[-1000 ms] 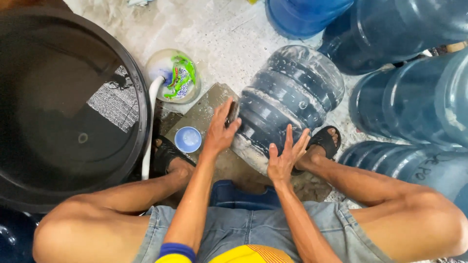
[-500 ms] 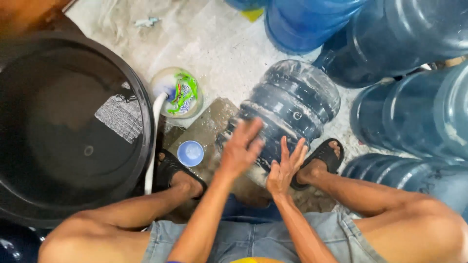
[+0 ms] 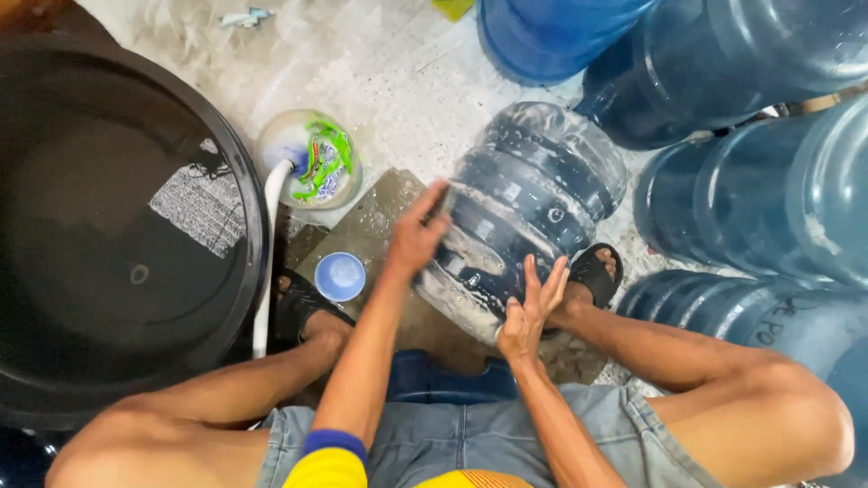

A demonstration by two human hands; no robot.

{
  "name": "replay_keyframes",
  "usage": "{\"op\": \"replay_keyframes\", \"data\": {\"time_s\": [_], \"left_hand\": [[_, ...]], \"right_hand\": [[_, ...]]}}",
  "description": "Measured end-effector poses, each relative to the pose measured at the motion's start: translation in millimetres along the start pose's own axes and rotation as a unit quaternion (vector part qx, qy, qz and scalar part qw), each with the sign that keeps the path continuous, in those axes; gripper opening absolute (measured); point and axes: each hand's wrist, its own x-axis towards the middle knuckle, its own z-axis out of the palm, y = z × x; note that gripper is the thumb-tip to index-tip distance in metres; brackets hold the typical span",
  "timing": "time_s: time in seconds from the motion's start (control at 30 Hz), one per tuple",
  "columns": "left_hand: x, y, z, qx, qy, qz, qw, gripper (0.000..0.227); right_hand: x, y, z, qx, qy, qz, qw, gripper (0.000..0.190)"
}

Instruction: The person scrubs the exterior of a large blue water jug with a soapy sponge while sitting on a small stool. They rotate the jug to clean different sides and then rinse the sponge in a nearby bucket.

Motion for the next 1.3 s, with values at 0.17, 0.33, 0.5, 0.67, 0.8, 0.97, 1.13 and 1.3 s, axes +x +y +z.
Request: {"op": "replay_keyframes", "data": {"time_s": [0.17,0.33,0.5,0.67,0.8,0.97,1.13,1.3], "left_hand": [[-14,42,3,0.130,-0.012,0.007,0.991,0.054],[-24,41,17,0.241,-0.003,0.180,0.954,0.056],[-55,75,13,0.241,-0.018,0.219,0.945,0.058],[-22,42,-18,0.161,0.025,0.153,0.975,0.053],[-47,83,6,0.218,-0.038,0.245,0.944,0.054],[-34,47,-14,0.189,0.058,0.158,0.967,0.050],[-32,55,-3,0.225,0.127,0.137,0.956,0.053],[-4,-16,-37,-0.026,0.128,-0.039,0.991,0.047]], "right_hand": [[25,-11,17,0.003,0.000,-0.012,1.000,0.066],[9,-17,18,-0.017,-0.012,0.003,1.000,0.066],[15,-30,34,-0.022,-0.001,-0.025,0.999,0.063],[17,-27,20,0.051,0.005,-0.055,0.997,0.062],[17,12,33,0.128,0.059,0.043,0.989,0.063],[1,-10,30,0.112,0.034,0.058,0.991,0.054],[24,40,55,0.342,0.151,0.212,0.903,0.053],[28,22,45,0.474,0.002,0.566,0.675,0.098]]}}
